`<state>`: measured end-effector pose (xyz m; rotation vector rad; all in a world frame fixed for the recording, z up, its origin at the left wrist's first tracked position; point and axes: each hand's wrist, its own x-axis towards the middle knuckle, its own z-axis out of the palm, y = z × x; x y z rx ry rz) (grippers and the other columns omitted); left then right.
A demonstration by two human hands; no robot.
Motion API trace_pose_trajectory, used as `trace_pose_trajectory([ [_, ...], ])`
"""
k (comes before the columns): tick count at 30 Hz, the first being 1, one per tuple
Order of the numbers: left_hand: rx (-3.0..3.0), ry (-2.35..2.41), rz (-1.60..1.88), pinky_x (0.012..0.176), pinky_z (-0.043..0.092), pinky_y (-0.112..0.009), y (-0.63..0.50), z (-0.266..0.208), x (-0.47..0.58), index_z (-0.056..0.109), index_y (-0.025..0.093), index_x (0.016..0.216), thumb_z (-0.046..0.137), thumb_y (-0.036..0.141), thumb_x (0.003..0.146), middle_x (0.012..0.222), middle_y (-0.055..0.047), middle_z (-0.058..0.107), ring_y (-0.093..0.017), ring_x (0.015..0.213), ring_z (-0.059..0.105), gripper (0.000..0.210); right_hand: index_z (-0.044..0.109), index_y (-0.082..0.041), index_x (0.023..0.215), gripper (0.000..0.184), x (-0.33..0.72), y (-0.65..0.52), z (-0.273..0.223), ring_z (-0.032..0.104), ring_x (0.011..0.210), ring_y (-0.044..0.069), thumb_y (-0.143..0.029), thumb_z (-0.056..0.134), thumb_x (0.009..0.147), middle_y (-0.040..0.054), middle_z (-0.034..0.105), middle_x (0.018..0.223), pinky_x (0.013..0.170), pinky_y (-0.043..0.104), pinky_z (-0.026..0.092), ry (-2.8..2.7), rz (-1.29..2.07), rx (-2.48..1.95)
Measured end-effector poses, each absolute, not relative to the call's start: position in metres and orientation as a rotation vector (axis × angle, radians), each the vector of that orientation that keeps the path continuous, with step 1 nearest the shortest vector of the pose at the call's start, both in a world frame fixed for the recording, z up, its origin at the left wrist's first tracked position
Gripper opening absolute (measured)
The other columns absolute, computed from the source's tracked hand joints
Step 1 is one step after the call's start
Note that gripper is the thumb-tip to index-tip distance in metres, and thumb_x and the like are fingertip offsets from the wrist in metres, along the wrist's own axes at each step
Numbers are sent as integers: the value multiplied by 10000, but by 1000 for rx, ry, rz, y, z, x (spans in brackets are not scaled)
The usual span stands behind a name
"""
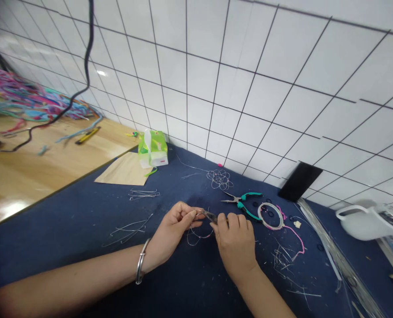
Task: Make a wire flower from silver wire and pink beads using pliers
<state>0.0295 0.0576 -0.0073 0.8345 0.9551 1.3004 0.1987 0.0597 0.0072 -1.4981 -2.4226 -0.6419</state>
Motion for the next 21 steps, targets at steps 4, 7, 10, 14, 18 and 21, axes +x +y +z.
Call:
trace_pose_trajectory([
  [4, 803, 945, 1313, 818, 498, -374, 58, -6, 31, 473, 146, 817, 515, 264, 834, 979, -83, 630, -200, 946, 608, 127, 567, -188, 1017, 278, 199, 59, 8, 415, 751, 197, -374, 420, 871, 64, 499, 774, 662, 336, 287, -2439, -680, -1523],
  [7, 790, 934, 1324, 835, 490, -385, 57, -6, 32, 483, 143, 820, 522, 256, 831, 969, -84, 633, -198, 938, 611, 120, 565, -190, 1016, 273, 199, 58, 8, 412, 737, 195, -369, 418, 873, 63, 494, 760, 646, 334, 282, -2445, -719, -1520],
  [10, 765, 919, 1334, 843, 486, -389, 56, -6, 32, 491, 141, 821, 538, 254, 821, 971, -86, 634, -199, 930, 614, 122, 563, -188, 1018, 268, 199, 58, 7, 409, 723, 191, -365, 426, 870, 62, 490, 746, 633, 330, 277, -2453, -746, -1499],
  [14, 702, 900, 1325, 838, 487, -389, 56, -5, 31, 486, 138, 805, 558, 261, 809, 963, -93, 638, -206, 919, 620, 142, 562, -187, 1020, 271, 200, 58, 7, 403, 707, 187, -367, 427, 870, 58, 482, 727, 620, 329, 273, -2462, -755, -1488],
  [18, 650, 879, 1296, 831, 486, -387, 57, -3, 28, 462, 139, 788, 550, 266, 817, 945, -96, 639, -206, 894, 629, 158, 564, -185, 1017, 270, 201, 58, 9, 403, 704, 186, -367, 431, 868, 55, 482, 720, 618, 328, 276, -2463, -749, -1476],
  [21, 652, 860, 1286, 818, 489, -379, 58, -2, 27, 447, 144, 784, 541, 269, 825, 955, -93, 633, -204, 878, 635, 162, 565, -178, 1019, 271, 201, 57, 11, 403, 696, 183, -363, 441, 864, 54, 485, 716, 616, 326, 281, -2463, -744, -1448],
])
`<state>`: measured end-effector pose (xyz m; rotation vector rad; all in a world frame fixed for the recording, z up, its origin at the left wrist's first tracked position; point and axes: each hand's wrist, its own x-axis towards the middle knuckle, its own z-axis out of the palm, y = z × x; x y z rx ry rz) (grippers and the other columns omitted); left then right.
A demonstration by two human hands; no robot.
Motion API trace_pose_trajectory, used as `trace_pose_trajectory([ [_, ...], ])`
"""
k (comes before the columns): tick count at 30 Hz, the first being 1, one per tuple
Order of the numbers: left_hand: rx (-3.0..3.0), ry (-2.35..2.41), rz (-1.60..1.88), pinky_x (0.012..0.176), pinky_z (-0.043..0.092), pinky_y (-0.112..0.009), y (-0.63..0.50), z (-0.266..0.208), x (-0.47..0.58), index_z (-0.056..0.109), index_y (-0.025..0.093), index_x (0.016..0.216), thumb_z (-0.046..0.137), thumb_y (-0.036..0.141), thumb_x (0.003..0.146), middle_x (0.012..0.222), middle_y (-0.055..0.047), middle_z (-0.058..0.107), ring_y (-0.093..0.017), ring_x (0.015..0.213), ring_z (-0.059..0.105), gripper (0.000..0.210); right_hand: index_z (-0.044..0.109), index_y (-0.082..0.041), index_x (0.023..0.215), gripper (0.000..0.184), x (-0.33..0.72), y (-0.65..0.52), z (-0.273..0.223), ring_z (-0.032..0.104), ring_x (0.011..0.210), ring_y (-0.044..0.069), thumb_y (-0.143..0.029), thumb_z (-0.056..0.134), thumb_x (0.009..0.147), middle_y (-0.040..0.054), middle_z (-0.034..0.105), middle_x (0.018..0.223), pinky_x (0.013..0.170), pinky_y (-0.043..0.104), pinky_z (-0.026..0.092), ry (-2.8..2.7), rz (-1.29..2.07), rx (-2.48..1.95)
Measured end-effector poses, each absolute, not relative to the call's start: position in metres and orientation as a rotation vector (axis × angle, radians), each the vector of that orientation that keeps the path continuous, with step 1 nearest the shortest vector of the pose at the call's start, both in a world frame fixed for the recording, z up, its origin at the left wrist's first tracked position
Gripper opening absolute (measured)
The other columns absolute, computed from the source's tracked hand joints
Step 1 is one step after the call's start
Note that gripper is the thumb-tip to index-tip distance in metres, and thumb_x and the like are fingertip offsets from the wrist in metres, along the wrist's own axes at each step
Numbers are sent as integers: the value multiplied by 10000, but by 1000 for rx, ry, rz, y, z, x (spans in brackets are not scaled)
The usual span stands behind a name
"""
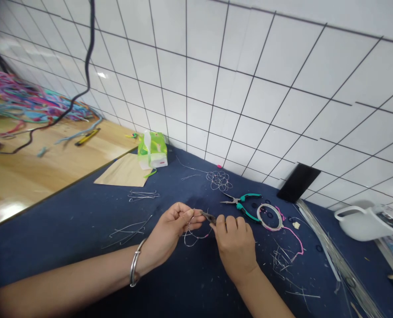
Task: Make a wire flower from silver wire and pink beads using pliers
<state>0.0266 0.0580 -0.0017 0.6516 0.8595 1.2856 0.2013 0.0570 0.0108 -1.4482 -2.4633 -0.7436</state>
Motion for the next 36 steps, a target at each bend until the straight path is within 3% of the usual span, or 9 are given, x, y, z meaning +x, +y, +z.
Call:
trace_pose_trajectory([
  [9, 811, 888, 1198, 659, 506, -293, 65, 0, 18, 466, 145, 809, 508, 279, 838, 853, -67, 638, -162, 736, 648, 144, 580, -168, 971, 232, 211, 63, 7, 425, 717, 172, -339, 475, 853, 47, 501, 721, 678, 313, 324, -2456, -534, -1358],
  [15, 1014, 916, 1143, 424, 351, -166, 72, -2, 11, 479, 149, 793, 489, 243, 836, 727, -32, 630, -92, 555, 578, 104, 579, -171, 960, 224, 220, 67, 14, 430, 765, 178, -341, 496, 840, 60, 521, 799, 719, 325, 325, -2460, -435, -1283],
  [21, 1117, 949, 1064, 415, 295, -169, 72, 0, 11, 500, 158, 788, 464, 239, 841, 558, 20, 562, -69, 468, 485, 104, 581, -180, 964, 235, 218, 66, 17, 406, 756, 184, -354, 485, 839, 59, 510, 788, 693, 325, 303, -2543, -497, -1224],
  [36, 1132, 865, 1006, 431, 334, -179, 70, 9, 7, 461, 167, 761, 487, 243, 827, 626, 21, 570, -69, 458, 511, 104, 581, -188, 1029, 267, 211, 59, 22, 389, 736, 178, -348, 473, 844, 68, 486, 807, 662, 312, 294, -2557, -456, -1238],
])
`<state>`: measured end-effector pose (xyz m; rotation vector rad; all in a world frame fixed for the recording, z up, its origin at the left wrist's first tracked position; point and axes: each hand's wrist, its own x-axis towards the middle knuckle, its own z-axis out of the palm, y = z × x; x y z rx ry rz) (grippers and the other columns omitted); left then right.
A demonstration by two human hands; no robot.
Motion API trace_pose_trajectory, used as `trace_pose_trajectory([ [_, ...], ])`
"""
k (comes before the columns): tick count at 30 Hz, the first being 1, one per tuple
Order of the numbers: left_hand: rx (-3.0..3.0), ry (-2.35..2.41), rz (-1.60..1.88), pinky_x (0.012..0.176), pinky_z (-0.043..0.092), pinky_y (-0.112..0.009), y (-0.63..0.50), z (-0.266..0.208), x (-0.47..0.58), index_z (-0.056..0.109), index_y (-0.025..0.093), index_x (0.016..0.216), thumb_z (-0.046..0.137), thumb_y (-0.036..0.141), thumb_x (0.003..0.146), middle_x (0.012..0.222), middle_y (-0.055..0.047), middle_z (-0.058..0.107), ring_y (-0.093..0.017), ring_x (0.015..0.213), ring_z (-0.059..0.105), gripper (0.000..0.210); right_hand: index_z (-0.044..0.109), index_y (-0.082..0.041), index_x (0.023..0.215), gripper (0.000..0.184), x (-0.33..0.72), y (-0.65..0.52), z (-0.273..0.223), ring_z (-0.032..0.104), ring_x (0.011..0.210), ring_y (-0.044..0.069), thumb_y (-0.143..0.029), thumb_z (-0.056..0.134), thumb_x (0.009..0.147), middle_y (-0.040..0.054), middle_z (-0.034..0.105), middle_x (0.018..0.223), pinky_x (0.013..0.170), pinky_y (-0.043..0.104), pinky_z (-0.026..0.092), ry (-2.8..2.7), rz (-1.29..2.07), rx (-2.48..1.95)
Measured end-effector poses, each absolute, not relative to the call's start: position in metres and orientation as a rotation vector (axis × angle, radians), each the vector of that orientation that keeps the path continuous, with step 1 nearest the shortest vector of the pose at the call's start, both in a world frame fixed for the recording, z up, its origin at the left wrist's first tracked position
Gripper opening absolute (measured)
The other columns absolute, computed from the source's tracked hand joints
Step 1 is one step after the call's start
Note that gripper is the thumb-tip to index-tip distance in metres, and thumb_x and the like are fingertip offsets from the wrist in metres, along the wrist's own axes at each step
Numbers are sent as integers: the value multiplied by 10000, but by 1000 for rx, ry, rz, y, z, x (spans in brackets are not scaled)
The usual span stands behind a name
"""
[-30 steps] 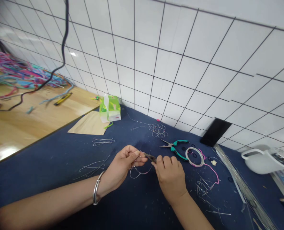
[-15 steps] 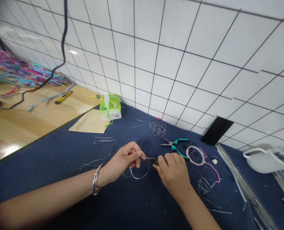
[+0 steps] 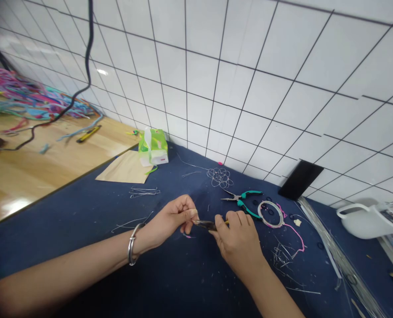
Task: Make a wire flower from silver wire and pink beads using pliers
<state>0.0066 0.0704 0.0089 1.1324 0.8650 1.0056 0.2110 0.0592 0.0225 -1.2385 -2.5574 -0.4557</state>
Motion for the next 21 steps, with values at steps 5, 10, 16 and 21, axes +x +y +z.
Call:
trace_pose_trajectory([
  [5, 1122, 854, 1012, 431, 338, -175, 71, 7, 8, 458, 161, 761, 488, 237, 829, 643, 15, 569, -64, 461, 508, 106, 574, -178, 1057, 287, 211, 60, 21, 394, 750, 185, -342, 462, 850, 72, 498, 806, 672, 323, 300, -2588, -444, -1231],
  [10, 1096, 846, 1015, 436, 353, -177, 71, 4, 8, 463, 160, 759, 496, 235, 820, 676, 1, 591, -61, 460, 504, 102, 575, -155, 1063, 288, 214, 61, 19, 396, 735, 177, -318, 470, 850, 69, 505, 776, 677, 326, 304, -2616, -461, -1153],
  [16, 1096, 864, 987, 414, 336, -170, 71, 3, 8, 465, 164, 749, 502, 253, 814, 652, 8, 584, -62, 448, 503, 116, 574, -165, 1071, 286, 216, 62, 19, 399, 721, 173, -316, 470, 851, 65, 514, 768, 655, 323, 302, -2650, -483, -1111],
  [21, 1105, 877, 996, 411, 329, -167, 71, 3, 8, 462, 166, 746, 510, 248, 808, 659, 12, 591, -58, 441, 495, 114, 579, -158, 1056, 275, 214, 61, 21, 406, 722, 169, -308, 469, 853, 59, 509, 748, 652, 313, 307, -2673, -451, -1079],
])
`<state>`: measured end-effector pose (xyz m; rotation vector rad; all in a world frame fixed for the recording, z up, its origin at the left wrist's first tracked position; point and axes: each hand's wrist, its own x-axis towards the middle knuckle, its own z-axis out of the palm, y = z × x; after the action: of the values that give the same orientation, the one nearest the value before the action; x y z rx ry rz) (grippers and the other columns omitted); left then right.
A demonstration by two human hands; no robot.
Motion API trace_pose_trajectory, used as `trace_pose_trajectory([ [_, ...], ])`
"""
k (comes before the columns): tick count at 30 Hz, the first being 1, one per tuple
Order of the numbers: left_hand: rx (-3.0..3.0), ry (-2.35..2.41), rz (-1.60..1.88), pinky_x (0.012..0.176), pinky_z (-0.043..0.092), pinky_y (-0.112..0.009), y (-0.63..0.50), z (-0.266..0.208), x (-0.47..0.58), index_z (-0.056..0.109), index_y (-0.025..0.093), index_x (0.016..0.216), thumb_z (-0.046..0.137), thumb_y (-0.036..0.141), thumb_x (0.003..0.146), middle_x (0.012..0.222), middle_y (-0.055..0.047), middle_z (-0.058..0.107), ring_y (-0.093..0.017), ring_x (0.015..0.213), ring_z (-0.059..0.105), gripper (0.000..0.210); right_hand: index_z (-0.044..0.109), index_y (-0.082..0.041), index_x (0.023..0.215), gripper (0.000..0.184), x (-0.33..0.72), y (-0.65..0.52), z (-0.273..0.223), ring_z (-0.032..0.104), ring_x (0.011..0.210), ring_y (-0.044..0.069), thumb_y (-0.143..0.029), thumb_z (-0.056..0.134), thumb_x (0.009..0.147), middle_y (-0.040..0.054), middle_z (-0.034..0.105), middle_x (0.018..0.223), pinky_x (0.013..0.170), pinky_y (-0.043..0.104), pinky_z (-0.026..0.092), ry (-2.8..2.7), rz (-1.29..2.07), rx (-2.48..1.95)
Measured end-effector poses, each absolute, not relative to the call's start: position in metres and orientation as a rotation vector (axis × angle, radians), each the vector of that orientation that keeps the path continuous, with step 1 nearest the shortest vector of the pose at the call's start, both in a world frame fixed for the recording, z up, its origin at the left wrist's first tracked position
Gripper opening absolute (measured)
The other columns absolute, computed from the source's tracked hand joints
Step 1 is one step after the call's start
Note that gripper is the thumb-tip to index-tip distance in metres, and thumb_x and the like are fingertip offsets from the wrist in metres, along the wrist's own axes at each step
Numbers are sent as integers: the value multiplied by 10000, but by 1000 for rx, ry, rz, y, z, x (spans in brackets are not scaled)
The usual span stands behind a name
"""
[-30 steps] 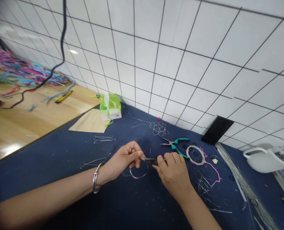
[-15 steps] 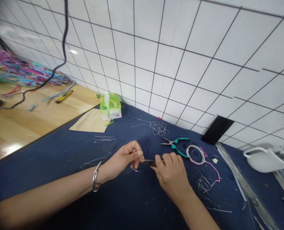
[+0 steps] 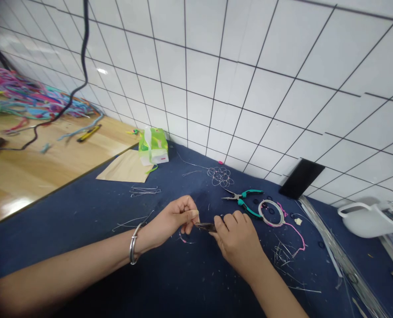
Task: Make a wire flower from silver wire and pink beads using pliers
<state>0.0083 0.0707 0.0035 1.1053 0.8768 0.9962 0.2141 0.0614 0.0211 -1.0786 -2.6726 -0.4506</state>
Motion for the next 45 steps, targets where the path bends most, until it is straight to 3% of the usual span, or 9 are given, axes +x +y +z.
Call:
trace_pose_trajectory([
  [6, 1143, 870, 1034, 425, 348, -174, 74, 8, 5, 465, 161, 756, 494, 265, 822, 671, 2, 604, -63, 447, 503, 127, 580, -161, 1034, 252, 213, 60, 19, 419, 726, 165, -295, 477, 848, 56, 518, 764, 643, 310, 308, -2746, -393, -986],
  [14, 1267, 1025, 1132, 421, 328, -167, 72, 2, 8, 515, 155, 777, 477, 274, 838, 526, 15, 574, -75, 428, 487, 139, 579, -146, 1046, 288, 214, 59, 17, 445, 755, 181, -326, 460, 855, 71, 523, 775, 684, 323, 335, -2564, -430, -1214],
  [45, 1330, 1152, 1138, 408, 300, -160, 68, -7, 13, 507, 165, 801, 438, 276, 862, 531, 25, 565, -56, 395, 409, 145, 592, -170, 1035, 285, 205, 52, 15, 422, 729, 180, -337, 437, 863, 62, 529, 761, 669, 315, 309, -2522, -414, -1409],
])
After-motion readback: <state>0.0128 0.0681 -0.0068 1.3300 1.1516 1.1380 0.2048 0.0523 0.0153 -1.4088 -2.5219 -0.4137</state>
